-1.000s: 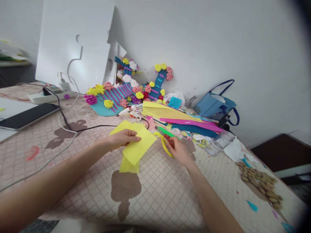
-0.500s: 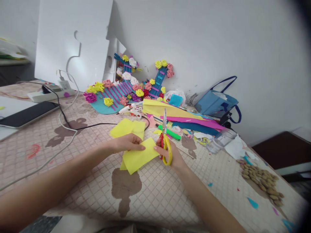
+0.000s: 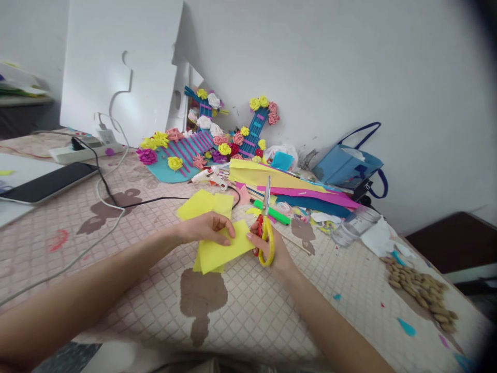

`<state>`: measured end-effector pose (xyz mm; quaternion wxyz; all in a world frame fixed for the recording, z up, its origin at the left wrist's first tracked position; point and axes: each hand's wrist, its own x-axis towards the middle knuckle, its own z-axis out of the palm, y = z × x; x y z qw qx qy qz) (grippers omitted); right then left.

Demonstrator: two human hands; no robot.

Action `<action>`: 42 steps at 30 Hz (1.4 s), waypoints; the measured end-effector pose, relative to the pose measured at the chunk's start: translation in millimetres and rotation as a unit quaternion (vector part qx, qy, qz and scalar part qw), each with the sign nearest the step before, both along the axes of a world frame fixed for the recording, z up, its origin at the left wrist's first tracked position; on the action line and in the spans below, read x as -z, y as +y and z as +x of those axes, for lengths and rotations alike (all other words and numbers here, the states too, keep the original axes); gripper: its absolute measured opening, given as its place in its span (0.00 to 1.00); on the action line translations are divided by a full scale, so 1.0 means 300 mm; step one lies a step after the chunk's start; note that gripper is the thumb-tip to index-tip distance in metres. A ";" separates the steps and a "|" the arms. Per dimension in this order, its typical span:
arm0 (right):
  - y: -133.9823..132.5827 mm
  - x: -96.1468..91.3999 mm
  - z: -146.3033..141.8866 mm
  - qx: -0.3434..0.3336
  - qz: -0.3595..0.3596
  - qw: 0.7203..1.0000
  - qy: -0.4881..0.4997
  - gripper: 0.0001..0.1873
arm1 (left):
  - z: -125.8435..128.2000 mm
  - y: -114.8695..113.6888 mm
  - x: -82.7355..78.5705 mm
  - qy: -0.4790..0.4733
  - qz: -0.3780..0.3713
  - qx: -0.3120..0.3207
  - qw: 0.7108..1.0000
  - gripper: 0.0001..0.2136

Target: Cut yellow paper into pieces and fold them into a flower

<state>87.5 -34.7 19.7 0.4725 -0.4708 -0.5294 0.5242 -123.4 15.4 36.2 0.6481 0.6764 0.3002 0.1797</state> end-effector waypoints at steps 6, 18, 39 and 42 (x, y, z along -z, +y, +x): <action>-0.007 0.015 0.003 -0.047 0.011 0.996 0.073 0.22 | -0.036 0.028 -0.015 -0.042 -0.096 -0.111 0.988 0.15; -0.090 -0.011 -0.041 -0.300 -0.129 0.919 0.222 0.40 | -0.124 0.111 -0.034 -0.139 -0.100 -0.217 0.961 0.15; -0.100 0.006 -0.040 -0.414 -0.167 0.839 0.313 0.39 | -0.130 0.122 -0.022 -0.146 -0.098 -0.202 0.964 0.14; -0.098 0.018 -0.037 -0.407 -0.172 0.842 0.311 0.40 | -0.134 0.129 -0.012 -0.153 -0.092 -0.192 0.965 0.13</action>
